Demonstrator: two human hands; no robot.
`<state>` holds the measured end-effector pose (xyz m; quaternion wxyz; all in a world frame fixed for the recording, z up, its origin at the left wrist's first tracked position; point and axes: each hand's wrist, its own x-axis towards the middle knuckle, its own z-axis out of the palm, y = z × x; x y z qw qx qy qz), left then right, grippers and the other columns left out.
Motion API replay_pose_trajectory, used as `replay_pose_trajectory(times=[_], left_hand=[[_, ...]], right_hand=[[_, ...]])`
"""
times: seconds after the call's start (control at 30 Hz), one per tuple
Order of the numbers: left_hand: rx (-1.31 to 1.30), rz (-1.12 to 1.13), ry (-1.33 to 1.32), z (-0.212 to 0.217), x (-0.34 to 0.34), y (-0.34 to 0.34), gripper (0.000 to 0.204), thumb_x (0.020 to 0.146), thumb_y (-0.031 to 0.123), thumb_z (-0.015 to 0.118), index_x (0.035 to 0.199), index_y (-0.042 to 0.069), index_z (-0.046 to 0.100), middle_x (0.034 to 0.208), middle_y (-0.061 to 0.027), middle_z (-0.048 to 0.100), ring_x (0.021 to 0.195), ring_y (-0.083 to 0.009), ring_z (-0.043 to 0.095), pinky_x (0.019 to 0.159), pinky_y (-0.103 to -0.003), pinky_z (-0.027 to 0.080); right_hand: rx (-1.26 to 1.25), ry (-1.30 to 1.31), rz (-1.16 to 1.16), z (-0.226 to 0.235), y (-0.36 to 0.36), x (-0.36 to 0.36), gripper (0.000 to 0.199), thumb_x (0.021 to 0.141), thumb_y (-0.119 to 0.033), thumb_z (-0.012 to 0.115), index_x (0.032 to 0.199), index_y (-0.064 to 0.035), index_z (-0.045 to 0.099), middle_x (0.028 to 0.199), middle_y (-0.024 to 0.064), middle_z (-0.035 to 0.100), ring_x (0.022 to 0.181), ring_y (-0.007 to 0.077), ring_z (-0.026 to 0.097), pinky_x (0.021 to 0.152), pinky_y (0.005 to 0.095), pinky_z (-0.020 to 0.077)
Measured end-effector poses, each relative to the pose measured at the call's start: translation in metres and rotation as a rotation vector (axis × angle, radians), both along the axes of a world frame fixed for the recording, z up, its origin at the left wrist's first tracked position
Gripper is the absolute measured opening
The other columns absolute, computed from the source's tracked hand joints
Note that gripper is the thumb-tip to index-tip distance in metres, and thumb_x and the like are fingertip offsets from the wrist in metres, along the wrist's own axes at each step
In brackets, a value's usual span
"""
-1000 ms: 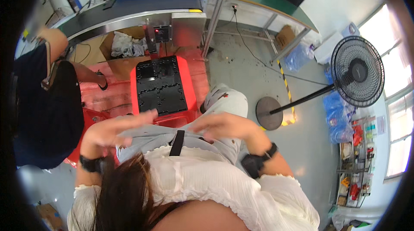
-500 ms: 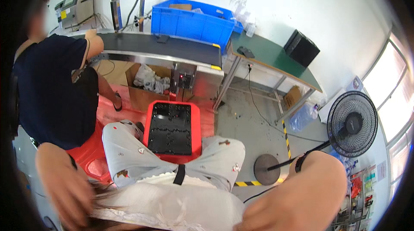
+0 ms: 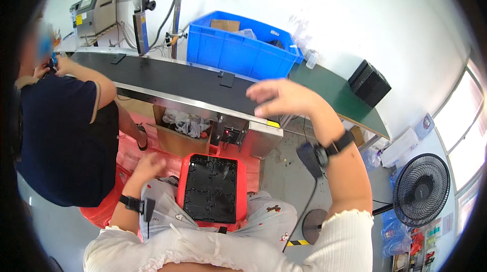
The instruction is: Manually assemble and check plastic electronic housing components on an assembly line.
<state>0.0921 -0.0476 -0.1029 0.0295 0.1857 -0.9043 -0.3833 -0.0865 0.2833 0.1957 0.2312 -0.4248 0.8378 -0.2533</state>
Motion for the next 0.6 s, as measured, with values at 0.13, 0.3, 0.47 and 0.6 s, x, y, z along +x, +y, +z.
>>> replay_pose_trajectory(times=[0.13,0.3,0.47,0.6], left_hand=[[-0.497,0.116,-0.369,-0.055,0.028,0.017,0.048,0.078,0.042,0.057,0.114,0.01,0.056,0.124,-0.0176,0.045,0.122,-0.036,0.035,0.101,-0.057,0.024],[-0.469,0.157,-0.301,-0.051,0.023,0.018,0.043,0.082,0.039,0.052,0.104,0.003,0.06,0.111,-0.0161,0.053,0.106,-0.032,0.048,0.091,-0.045,0.036],[-0.476,0.128,-0.389,-0.046,0.014,0.018,0.041,0.084,0.038,0.048,0.103,0.003,0.061,0.109,-0.0171,0.056,0.106,-0.0334,0.05,0.09,-0.046,0.037],[-0.484,0.14,-0.411,-0.054,0.018,0.01,0.04,0.085,0.037,0.045,0.101,0.004,0.061,0.11,-0.0182,0.056,0.105,-0.0342,0.051,0.089,-0.047,0.039]], right_hand=[[0.004,0.283,-0.166,-0.049,-0.035,-0.119,0.066,0.068,-0.024,0.073,0.126,-0.006,0.047,0.127,0.0148,0.048,0.118,0.0283,0.044,0.099,0.0387,0.0358],[0.193,0.41,-0.201,-0.125,-0.074,-0.203,0.082,0.063,-0.026,0.075,0.135,-0.01,0.037,0.14,0.02,0.03,0.127,0.0339,0.034,0.103,0.0393,0.0314],[0.401,0.256,-0.326,-0.148,-0.07,-0.25,0.094,0.053,-0.027,0.078,0.134,-0.0065,0.036,0.137,0.0235,0.033,0.127,0.0326,0.034,0.103,0.0388,0.0314],[0.612,0.412,-0.308,-0.142,-0.044,-0.268,0.074,0.051,-0.031,0.08,0.114,-0.0002,0.056,0.116,0.0219,0.055,0.108,0.0344,0.052,0.09,0.038,0.0439]])
